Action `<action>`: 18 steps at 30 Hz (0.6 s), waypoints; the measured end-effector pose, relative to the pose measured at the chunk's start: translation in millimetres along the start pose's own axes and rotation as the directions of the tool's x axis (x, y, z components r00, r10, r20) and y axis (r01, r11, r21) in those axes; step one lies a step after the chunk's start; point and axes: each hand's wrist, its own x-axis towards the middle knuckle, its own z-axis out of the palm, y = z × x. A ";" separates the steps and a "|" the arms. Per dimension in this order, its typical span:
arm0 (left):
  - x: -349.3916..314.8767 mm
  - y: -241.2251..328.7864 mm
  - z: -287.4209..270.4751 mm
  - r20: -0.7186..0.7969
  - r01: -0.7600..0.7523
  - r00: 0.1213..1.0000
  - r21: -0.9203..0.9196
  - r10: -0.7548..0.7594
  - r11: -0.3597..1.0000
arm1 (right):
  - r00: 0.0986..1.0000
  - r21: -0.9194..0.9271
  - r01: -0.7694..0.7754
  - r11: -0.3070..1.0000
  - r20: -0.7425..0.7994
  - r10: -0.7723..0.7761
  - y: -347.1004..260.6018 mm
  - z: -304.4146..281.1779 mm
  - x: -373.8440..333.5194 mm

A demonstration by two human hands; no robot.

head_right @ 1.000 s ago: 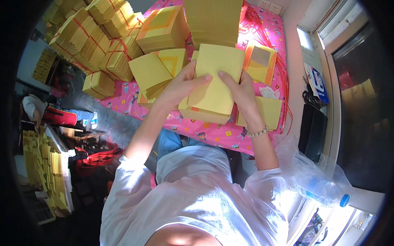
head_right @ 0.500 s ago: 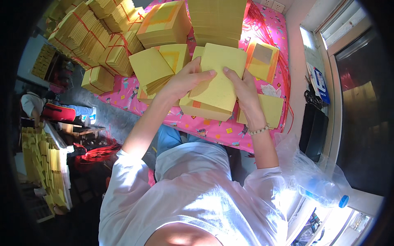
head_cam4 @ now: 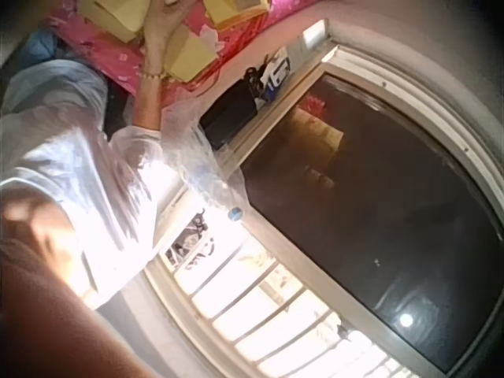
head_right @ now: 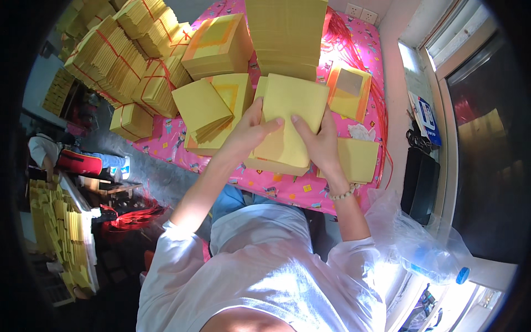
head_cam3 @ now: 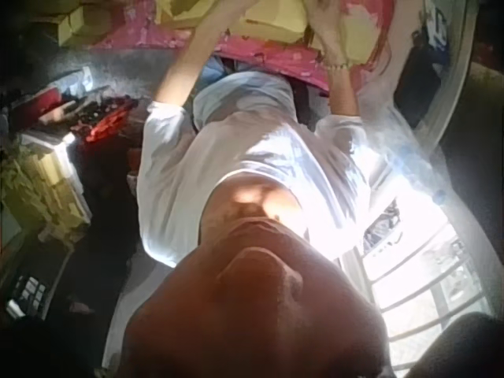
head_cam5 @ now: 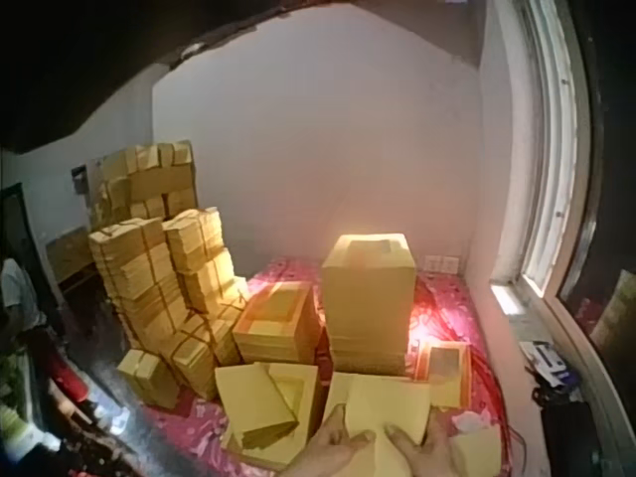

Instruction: The person stacks yellow paper packets on a pink patterned table, aligns them, and ties each bundle with a red string. They repeatedly pick up packets, stack them, wrap the string, and tie knots to secure the bundles. The person also folds individual packets and places them into stacks.

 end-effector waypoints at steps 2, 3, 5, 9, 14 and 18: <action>-5.0 -0.7 3.2 -0.014 0.000 1.000 -0.047 -0.001 0.999 | 1.000 -0.022 0.019 1.000 0.007 -0.019 -1.7 -1.2 -5.0; -6.8 -4.5 5.8 -0.040 -0.014 0.999 -0.062 0.012 0.998 | 1.000 -0.033 0.029 0.999 0.012 -0.028 -2.5 -1.3 -7.1; -10.6 -8.8 11.9 -0.073 -0.102 0.993 -0.049 0.098 0.994 | 1.000 0.003 0.013 1.000 0.011 -0.013 -3.9 -1.9 -10.2; -18.8 -9.0 20.6 -0.060 -0.276 0.959 0.029 0.278 0.961 | 0.999 0.025 0.033 0.999 0.004 -0.033 -11.2 -2.9 -17.5; -29.6 -7.4 23.4 -0.047 -0.356 0.931 0.102 0.362 0.929 | 0.998 0.068 0.005 0.998 0.063 -0.010 -19.3 -9.2 -25.3; -34.1 -5.2 24.7 -0.051 -0.356 0.930 0.117 0.364 0.927 | 1.000 0.190 0.027 0.981 -0.008 -0.026 -23.4 -9.9 -26.0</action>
